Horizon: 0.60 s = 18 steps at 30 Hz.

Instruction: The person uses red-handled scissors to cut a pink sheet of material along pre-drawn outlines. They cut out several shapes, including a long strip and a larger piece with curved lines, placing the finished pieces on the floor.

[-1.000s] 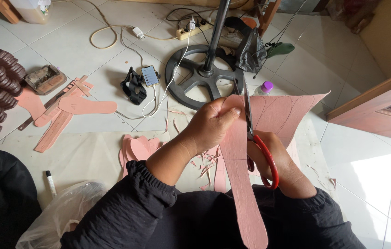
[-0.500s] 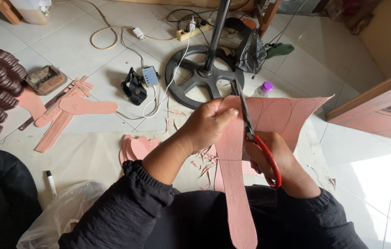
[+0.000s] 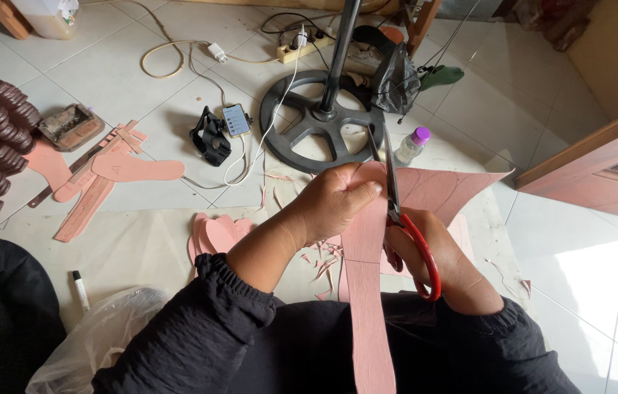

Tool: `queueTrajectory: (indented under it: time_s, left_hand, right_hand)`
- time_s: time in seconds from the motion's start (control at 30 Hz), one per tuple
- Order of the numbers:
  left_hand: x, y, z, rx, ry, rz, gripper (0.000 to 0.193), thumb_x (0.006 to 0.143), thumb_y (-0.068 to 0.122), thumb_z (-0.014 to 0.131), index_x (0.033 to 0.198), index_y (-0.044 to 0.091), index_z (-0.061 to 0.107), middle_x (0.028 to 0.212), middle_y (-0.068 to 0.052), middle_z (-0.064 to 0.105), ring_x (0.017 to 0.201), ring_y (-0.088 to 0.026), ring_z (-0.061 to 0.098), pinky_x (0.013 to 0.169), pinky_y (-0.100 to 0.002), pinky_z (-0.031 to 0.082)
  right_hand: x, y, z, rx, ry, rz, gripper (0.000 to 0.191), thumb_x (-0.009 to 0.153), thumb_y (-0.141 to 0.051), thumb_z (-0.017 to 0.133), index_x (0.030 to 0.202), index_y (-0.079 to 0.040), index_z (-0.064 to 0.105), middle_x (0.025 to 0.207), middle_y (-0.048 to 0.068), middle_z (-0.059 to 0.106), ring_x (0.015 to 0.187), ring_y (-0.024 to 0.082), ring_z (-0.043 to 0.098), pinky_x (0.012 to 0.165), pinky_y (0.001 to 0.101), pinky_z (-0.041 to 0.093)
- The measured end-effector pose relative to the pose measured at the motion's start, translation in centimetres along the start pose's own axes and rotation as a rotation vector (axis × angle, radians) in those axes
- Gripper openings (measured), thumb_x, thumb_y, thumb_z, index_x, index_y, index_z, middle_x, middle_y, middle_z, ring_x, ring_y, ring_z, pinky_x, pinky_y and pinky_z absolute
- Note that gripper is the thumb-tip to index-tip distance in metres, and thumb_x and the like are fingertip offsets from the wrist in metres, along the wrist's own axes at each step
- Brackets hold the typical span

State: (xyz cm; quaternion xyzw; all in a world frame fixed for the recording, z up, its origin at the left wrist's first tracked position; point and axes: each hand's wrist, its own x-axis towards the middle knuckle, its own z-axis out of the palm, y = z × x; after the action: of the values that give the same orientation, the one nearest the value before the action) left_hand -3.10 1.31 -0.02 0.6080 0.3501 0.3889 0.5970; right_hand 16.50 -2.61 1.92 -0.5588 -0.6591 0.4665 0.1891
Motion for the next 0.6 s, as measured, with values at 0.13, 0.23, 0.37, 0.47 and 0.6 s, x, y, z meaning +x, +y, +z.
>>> queueTrajectory:
  time_s: [0.13,0.23,0.37,0.47,0.6]
  left_hand:
    - [0.19,-0.39,-0.23,-0.016,-0.008,0.001,0.033,0.101,0.018,0.052,0.127,0.003,0.066,0.115,-0.004,0.074,0.107,-0.012,0.068,0.098,-0.029,0.053]
    - [0.12,-0.59,-0.38,0.005,0.011,-0.025,0.032,0.101,0.02,0.054,0.125,0.004,0.067,0.113,-0.004,0.074,0.104,-0.012,0.069,0.095,-0.029,0.054]
    - [0.03,-0.58,-0.61,0.02,0.022,-0.034,0.032,0.1,0.021,0.055,0.123,0.003,0.068,0.11,-0.005,0.075,0.099,-0.011,0.068,0.091,-0.028,0.056]
    - [-0.03,-0.48,-0.58,0.047,0.053,-0.007,0.03,0.1,0.021,0.056,0.121,0.003,0.068,0.107,-0.004,0.076,0.096,-0.01,0.069,0.088,-0.028,0.057]
    - [-0.17,-0.49,-0.28,0.131,0.144,0.015,0.029,0.102,0.023,0.056,0.121,0.004,0.068,0.104,-0.004,0.075,0.093,-0.01,0.068,0.085,-0.027,0.055]
  right_hand:
    - [0.09,0.32,0.09,-0.051,0.043,0.063,0.024,0.088,-0.017,0.056,0.073,0.001,0.063,0.057,0.009,0.063,0.048,0.018,0.062,0.046,0.0323,0.05]
    - [0.04,0.33,0.13,-0.05,0.06,0.064,0.027,0.089,-0.018,0.057,0.072,0.002,0.062,0.056,0.01,0.062,0.046,0.019,0.061,0.044,0.0327,0.049]
    - [0.19,0.08,0.15,-0.059,0.092,0.173,0.026,0.088,-0.017,0.059,0.073,0.003,0.063,0.056,0.01,0.062,0.046,0.019,0.061,0.043,0.0335,0.049]
    - [0.13,-0.09,0.07,-0.044,0.078,0.121,0.022,0.086,-0.016,0.057,0.074,0.002,0.064,0.055,0.01,0.061,0.045,0.019,0.059,0.042,0.0333,0.048]
    - [0.21,-0.08,-0.13,0.086,0.015,0.104,0.013,0.083,-0.013,0.056,0.083,-0.003,0.063,0.055,0.01,0.058,0.044,0.019,0.055,0.041,0.0337,0.044]
